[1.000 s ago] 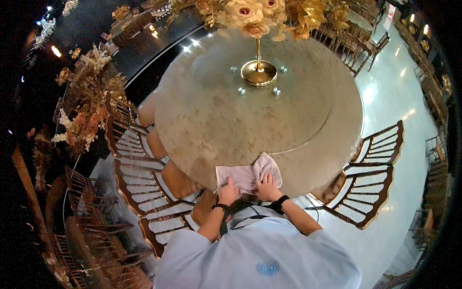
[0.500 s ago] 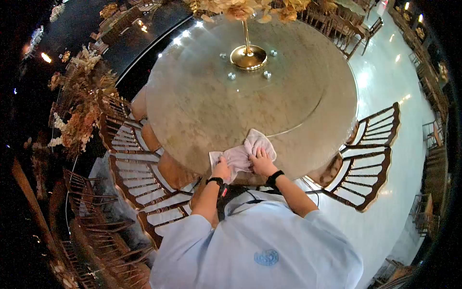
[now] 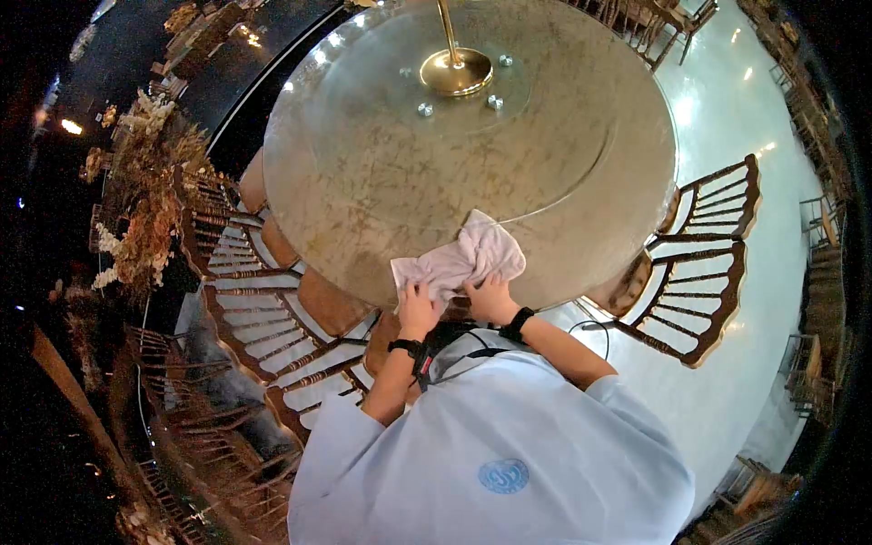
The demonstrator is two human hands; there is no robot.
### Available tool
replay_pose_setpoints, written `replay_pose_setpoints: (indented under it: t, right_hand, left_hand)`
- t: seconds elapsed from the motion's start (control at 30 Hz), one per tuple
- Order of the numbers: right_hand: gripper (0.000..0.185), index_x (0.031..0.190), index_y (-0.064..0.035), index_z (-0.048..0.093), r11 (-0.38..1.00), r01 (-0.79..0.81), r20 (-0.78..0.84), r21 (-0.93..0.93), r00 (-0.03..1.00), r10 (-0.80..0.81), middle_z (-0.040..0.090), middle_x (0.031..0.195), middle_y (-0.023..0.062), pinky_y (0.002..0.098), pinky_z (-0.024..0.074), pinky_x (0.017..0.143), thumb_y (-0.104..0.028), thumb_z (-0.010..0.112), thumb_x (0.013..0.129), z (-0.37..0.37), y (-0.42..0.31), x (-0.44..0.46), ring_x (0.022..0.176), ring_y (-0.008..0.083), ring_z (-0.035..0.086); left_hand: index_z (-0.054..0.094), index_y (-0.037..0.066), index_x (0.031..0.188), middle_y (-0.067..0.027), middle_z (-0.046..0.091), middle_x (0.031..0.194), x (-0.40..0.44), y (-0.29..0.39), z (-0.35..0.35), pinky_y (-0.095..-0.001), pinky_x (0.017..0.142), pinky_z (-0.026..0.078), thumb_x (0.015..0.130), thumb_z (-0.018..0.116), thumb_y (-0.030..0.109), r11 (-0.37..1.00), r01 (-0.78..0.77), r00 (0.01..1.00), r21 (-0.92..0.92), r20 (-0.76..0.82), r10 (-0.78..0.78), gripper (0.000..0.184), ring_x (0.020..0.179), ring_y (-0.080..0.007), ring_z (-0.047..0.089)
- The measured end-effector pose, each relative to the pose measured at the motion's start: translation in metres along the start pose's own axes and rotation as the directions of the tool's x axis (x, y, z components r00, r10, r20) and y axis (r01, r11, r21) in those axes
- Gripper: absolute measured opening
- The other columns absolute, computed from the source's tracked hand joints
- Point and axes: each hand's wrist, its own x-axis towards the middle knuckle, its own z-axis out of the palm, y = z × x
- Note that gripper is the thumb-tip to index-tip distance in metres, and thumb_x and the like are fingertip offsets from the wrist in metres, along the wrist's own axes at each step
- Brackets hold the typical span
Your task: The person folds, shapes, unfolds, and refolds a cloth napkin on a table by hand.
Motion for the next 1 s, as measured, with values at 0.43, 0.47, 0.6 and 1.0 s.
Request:
replay_pose_setpoints:
  t: [0.43,0.47,0.6,1.0]
  right_hand:
    - [0.072,0.134,-0.0113,0.041,0.969,0.144,-0.513,-0.2,0.827,-0.229,0.034,0.133,0.0367,0.0566,0.0221,0.103,-0.045,0.063,0.074,0.036,0.022,0.042,0.124,0.0492,0.033]
    - [0.072,0.134,-0.0113,0.041,0.971,0.145,-0.503,-0.189,0.835,-0.222,0.034,0.133,0.0367,0.0566,0.0221,0.103,-0.045,0.063,0.074,0.031,0.023,0.046,0.124,0.0492,0.033]
    - [0.065,0.132,-0.0138,0.044,0.98,0.164,-0.509,-0.115,0.837,-0.2,0.037,0.133,0.034,0.0547,0.0232,0.104,-0.041,0.062,0.076,0.011,0.025,0.062,0.125,0.0469,0.033]
    - [0.051,0.127,-0.0152,0.05,0.99,0.137,-0.632,-0.037,0.764,-0.129,0.038,0.135,0.0292,0.0519,0.0235,0.106,-0.037,0.054,0.081,-0.007,0.02,0.085,0.125,0.0427,0.035]
  left_hand:
    - [0.031,0.001,0.137,-0.0324,0.026,0.139,0.011,-0.012,0.029,-0.0504,0.107,0.023,0.084,0.056,0.022,0.985,-0.127,0.991,0.12,0.063,0.12,0.062,0.129,-0.049,0.024]
    - [0.031,0.001,0.137,-0.0324,0.026,0.139,0.014,-0.013,0.03,-0.0504,0.107,0.023,0.084,0.056,0.022,0.985,-0.125,0.99,0.121,0.08,0.116,0.062,0.129,-0.049,0.024]
    - [0.031,0.001,0.137,-0.0324,0.024,0.14,0.028,-0.009,0.02,-0.0502,0.107,0.024,0.086,0.053,0.022,0.99,-0.109,0.989,0.088,0.11,0.099,0.06,0.13,-0.0485,0.022]
    - [0.029,0.002,0.14,-0.0252,0.015,0.148,0.087,-0.018,0.018,-0.0514,0.11,0.013,0.089,0.05,0.024,0.967,-0.199,0.976,0.159,0.122,0.181,0.06,0.137,-0.0413,0.011]
